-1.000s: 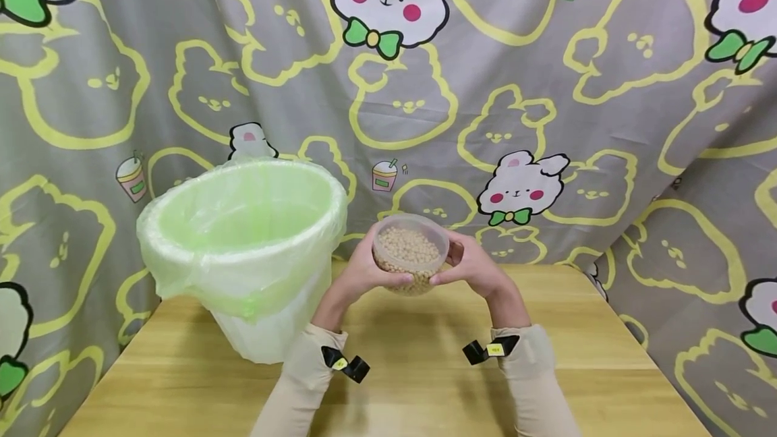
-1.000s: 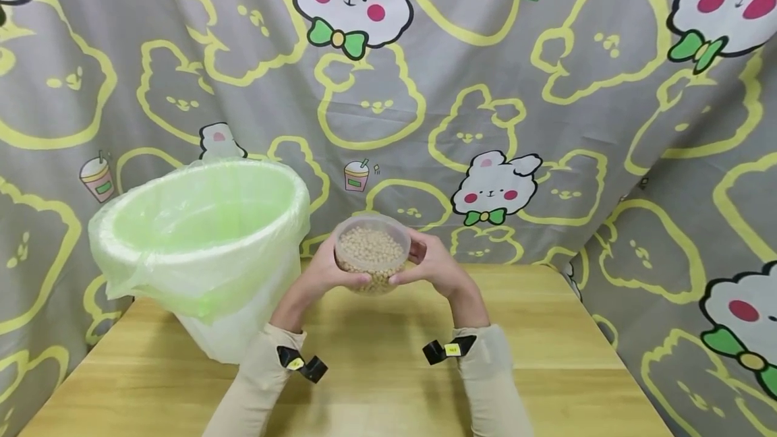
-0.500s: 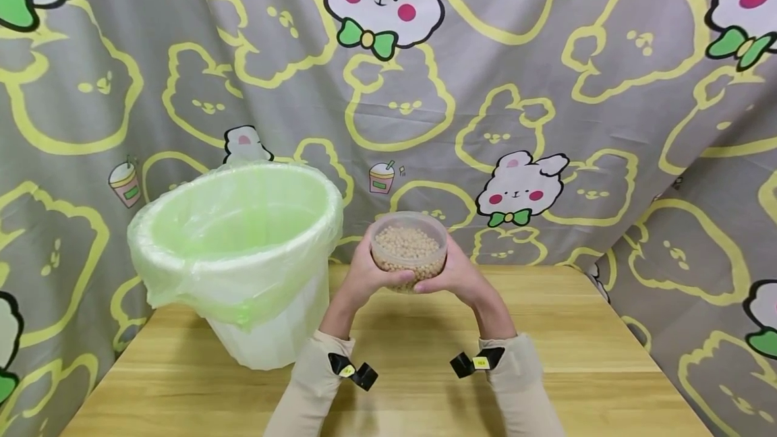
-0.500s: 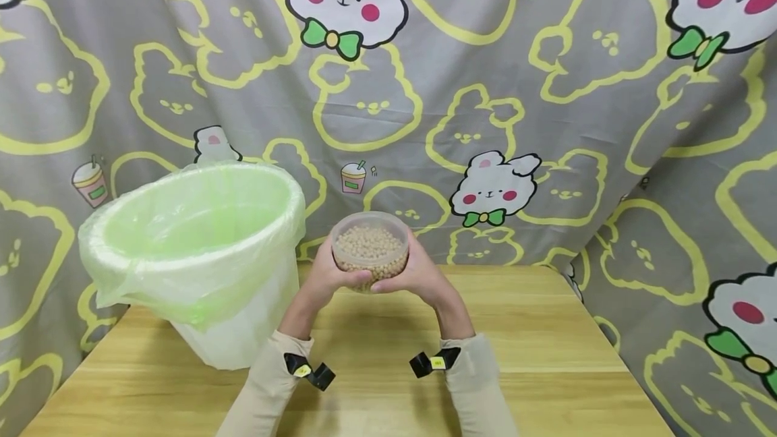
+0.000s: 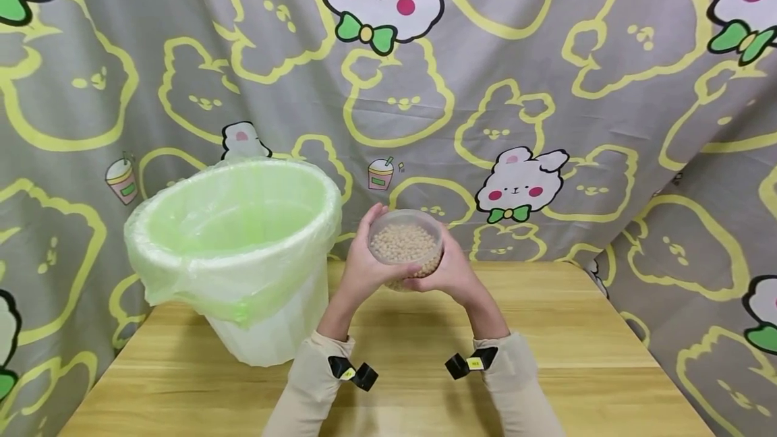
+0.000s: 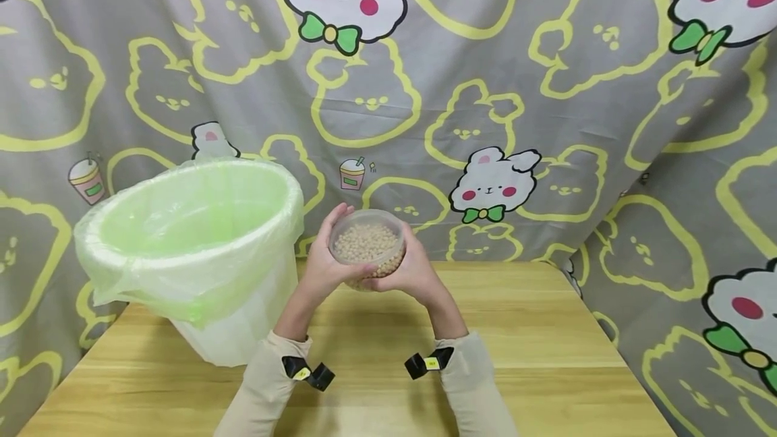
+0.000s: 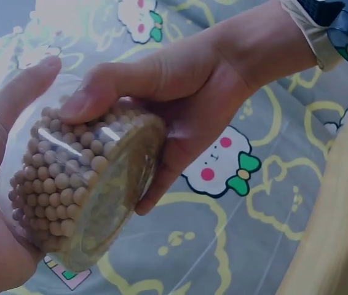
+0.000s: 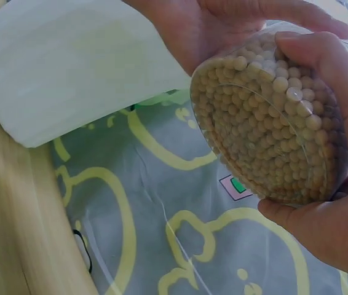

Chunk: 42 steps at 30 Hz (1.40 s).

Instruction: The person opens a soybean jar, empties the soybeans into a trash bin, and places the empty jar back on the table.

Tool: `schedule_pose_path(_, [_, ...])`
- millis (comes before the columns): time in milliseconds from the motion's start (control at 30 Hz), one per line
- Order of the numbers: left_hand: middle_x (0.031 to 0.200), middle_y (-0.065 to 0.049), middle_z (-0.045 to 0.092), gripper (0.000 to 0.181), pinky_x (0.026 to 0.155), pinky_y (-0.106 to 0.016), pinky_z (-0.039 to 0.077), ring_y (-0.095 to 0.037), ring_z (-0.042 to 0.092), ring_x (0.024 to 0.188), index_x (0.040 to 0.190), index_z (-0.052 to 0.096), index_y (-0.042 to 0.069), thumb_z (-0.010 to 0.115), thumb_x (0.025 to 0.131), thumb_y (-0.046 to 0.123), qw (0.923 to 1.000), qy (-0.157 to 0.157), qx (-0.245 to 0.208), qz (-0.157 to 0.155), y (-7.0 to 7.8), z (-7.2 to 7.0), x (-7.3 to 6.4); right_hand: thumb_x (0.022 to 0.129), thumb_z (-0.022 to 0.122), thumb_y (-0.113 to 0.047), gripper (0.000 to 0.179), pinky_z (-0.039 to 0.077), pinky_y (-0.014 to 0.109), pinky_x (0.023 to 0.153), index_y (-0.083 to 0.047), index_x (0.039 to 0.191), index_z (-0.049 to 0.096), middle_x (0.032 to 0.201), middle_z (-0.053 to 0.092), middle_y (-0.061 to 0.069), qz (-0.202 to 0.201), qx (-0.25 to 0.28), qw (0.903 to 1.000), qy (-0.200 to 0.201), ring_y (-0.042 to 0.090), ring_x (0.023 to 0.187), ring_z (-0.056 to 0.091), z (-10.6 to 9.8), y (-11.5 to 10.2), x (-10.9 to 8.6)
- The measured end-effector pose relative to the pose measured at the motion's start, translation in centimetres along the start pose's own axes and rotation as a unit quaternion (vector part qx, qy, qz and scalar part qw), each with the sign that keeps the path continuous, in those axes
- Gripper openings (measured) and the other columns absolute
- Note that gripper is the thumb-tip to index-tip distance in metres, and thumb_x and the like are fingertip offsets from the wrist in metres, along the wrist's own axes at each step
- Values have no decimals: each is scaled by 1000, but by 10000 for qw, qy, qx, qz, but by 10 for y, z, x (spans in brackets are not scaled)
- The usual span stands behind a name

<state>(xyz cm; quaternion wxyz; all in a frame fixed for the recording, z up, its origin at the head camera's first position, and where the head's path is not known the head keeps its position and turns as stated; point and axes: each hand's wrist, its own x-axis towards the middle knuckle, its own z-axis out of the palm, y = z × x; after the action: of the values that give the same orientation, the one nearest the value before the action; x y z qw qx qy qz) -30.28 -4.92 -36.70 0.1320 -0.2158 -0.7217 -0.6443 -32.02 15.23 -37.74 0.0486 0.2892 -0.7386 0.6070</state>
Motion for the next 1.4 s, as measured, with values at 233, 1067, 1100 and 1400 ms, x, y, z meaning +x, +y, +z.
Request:
schedule_pose_path(233, [155, 4, 47, 115, 111, -46, 41, -22, 50, 136, 158, 31, 26, 97, 65, 28, 9999, -162, 32, 7, -5, -4, -2, 60, 96, -7, 111, 49, 44, 102, -23, 153, 38, 145, 48, 9, -17, 56, 9999, -159, 29, 127, 49, -2, 4, -3])
schedule_pose_path(1067, [155, -1, 48, 116, 114, -43, 41, -23, 48, 140, 161, 27, 17, 96, 68, 29, 9974, 388, -614, 33, -3, 9, 1, 56, 98, -7, 119, 44, 51, 107, -20, 155, 33, 148, 47, 8, -148, -440, 9959, 776, 27, 131, 48, 6, -5, 1])
schedule_pose_path(1100, [155, -1, 47, 117, 115, -41, 40, -22, 47, 141, 161, 27, 18, 96, 68, 32, 9974, 339, -634, 6, -3, 8, 1, 57, 97, -5, 118, 45, 50, 107, -20, 155, 33, 148, 46, 8, -136, -339, 9968, 713, 27, 131, 47, 4, -4, 1])
schedule_pose_path(1400, [158, -21, 39, 120, 104, -21, 44, -23, 47, 131, 159, 29, 5, 94, 67, 46, 9756, -1286, -1780, 78, -6, -20, 4, 64, 96, -15, 110, 49, 33, 103, -10, 154, 34, 143, 46, 19, -246, 1074, 9882, -1063, 30, 126, 49, -9, -3, 1])
